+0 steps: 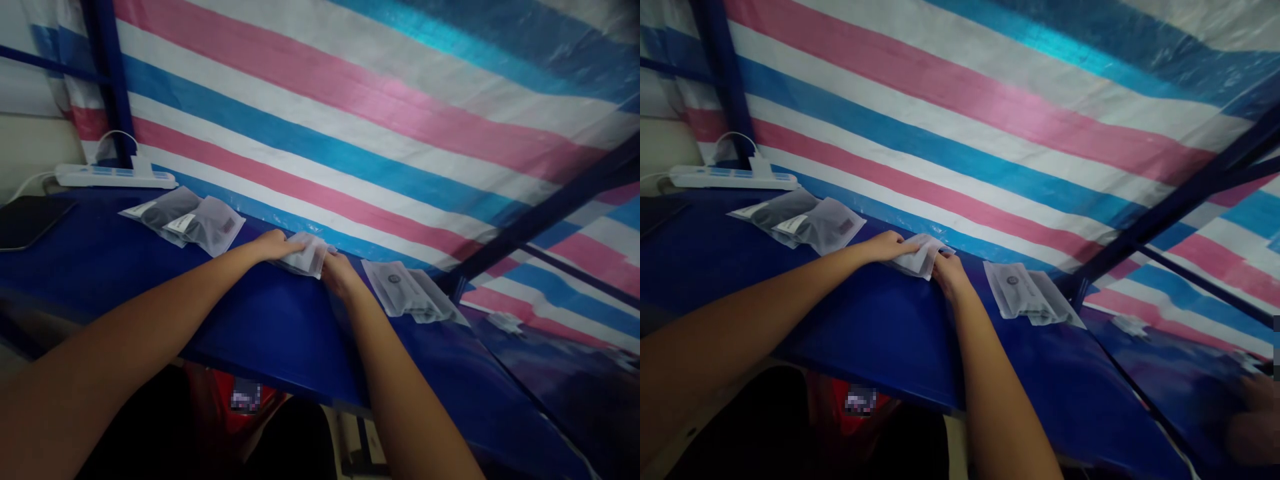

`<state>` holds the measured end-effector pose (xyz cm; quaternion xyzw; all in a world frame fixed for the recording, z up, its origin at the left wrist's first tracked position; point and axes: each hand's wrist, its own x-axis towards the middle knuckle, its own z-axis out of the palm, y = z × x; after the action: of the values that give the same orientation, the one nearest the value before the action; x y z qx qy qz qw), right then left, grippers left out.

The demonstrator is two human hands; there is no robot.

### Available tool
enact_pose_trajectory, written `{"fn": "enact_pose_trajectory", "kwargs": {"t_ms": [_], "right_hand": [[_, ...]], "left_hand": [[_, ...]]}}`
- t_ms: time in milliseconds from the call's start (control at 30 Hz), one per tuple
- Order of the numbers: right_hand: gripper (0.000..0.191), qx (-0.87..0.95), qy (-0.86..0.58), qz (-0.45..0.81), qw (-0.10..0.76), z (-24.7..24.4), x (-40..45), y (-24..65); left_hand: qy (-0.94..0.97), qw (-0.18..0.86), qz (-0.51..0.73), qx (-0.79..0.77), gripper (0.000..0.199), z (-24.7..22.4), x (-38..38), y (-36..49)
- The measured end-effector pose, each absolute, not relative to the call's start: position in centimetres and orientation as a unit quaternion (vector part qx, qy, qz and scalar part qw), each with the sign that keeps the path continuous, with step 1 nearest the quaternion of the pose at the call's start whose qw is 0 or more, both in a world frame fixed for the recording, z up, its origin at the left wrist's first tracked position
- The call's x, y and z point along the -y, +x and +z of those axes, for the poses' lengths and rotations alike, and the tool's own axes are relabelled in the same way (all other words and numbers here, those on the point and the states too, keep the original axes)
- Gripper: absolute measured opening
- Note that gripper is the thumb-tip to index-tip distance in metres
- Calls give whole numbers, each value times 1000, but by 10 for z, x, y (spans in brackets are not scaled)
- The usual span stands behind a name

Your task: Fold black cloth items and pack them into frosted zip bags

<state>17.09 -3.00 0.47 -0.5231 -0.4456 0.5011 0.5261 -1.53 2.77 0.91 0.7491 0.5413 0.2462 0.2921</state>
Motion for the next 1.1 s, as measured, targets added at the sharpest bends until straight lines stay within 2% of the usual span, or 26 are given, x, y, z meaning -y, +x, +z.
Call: {"fn": "enact_pose_trajectory", "kwargs": {"t_ms": [200, 467, 700, 933, 1100], "right_hand": [[29, 409, -532, 505, 543, 5, 30, 169], [27, 387, -508, 499, 586, 4, 25, 168], [37, 400, -491, 492, 598, 7, 27, 170], [42, 462, -411, 515, 594, 9, 29, 166], [41, 470, -412, 509, 592, 8, 26, 168]], "left_hand": [[690, 379, 324, -525, 45, 7, -28, -7], [651, 481, 404, -427, 30, 0, -32, -1], [634, 485, 459, -390, 13, 2, -26, 5], [647, 455, 476, -384, 13, 2, -28, 4], [666, 436, 472, -378, 14, -1, -29, 6]]}}
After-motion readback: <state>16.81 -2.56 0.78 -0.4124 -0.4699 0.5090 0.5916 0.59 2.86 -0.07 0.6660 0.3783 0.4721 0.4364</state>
